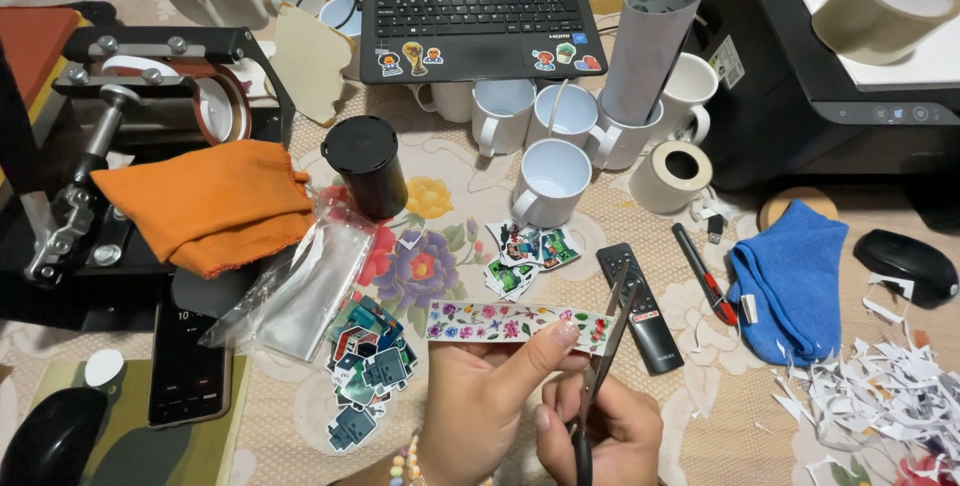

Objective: The person is using scissors to carefully cut out individual stickers from a printed sheet on a cluttered workspace.

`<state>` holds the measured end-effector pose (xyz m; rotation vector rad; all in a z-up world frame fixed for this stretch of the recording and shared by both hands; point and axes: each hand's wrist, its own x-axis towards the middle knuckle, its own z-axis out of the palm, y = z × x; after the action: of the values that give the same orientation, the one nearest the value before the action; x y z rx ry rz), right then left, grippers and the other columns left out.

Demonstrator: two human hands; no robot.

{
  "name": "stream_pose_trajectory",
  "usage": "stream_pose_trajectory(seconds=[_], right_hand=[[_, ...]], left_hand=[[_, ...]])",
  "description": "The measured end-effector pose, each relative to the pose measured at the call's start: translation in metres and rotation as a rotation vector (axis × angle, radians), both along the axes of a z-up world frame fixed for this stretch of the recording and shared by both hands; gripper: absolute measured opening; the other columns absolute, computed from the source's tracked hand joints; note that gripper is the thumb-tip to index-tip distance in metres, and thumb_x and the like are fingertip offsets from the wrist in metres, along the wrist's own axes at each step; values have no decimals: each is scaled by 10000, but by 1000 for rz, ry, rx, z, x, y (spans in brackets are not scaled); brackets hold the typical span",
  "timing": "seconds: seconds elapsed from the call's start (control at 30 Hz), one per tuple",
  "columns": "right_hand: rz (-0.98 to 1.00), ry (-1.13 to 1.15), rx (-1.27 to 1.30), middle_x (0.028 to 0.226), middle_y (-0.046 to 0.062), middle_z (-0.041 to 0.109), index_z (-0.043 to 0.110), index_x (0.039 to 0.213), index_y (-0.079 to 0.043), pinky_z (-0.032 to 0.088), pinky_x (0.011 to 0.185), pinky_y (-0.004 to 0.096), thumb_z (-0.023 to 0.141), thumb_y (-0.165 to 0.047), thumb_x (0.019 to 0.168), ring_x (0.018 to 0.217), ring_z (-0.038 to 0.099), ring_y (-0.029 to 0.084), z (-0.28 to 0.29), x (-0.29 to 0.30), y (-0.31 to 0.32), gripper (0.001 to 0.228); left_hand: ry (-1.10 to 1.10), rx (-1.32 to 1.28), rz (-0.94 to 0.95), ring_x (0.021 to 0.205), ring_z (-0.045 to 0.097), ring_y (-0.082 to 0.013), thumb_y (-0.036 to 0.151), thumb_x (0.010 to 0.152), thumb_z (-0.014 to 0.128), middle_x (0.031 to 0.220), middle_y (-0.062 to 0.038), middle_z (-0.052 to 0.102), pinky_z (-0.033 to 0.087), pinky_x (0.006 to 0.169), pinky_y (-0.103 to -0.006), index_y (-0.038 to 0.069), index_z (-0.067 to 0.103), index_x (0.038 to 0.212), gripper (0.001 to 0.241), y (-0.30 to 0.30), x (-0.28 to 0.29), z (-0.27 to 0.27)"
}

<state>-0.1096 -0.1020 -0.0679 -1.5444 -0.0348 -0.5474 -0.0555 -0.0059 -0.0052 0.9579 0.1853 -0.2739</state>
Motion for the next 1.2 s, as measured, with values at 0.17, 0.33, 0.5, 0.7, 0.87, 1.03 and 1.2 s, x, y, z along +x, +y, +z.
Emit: stream_pose_trajectory(seconds=[0.17,0.33,0.5,0.7,0.87,1.03,1.2], right_hand=[[-15,39,23,564,36,519,463,641,-89,320,465,213,744,-113,766,485,413,90,-4,-2,0,309],[-32,64,35,572,21,542,468,624,-89,363,487,210,759,-86,753,509,452,85,-2,-2,0,318],[1,16,116,553,60,510,456,648,-82,324,465,229,765,-115,773,479,421,110,-7,-1,3,334],[65,20,294,585,120,519,456,673,-71,395,523,264,791,-235,759,534,502,178,2,-2,6,382],[144,-8,352,759,158,616,517,756,-38,524,676,306,788,-171,795,662,644,226,-14,-4,-6,305],[77,-131,367,884,151,573,515,875,-74,535,727,355,686,-163,847,710,654,251,1,0,-20,194],[-79,80,296,936,161,551,496,903,-62,525,714,375,617,-83,867,701,641,275,-33,-17,-56,129]], left_hand=[[17,-11,11,630,702,-242,-22,801,758,830,-187,756,643,612,-346,-57,704,1019,228,-1,0,-1],[29,-20,26,680,698,-245,-35,785,758,876,-195,759,662,638,-366,-59,702,1070,291,-1,1,0],[38,-1,16,579,686,-251,-33,780,763,810,-208,745,666,614,-356,-75,702,1042,273,0,2,4],[61,-90,-92,396,607,-244,-30,856,721,587,-231,656,489,337,-297,-124,655,1006,189,0,4,5],[-143,-157,-204,392,472,-154,-25,904,683,503,-142,538,319,333,-238,-61,590,725,205,6,7,10],[-323,135,-75,804,775,-190,-24,750,801,886,-149,819,649,782,-306,-37,800,884,135,36,24,-6],[-249,592,-213,641,527,-38,96,866,768,651,39,638,413,572,-228,46,725,685,193,115,20,-74]])
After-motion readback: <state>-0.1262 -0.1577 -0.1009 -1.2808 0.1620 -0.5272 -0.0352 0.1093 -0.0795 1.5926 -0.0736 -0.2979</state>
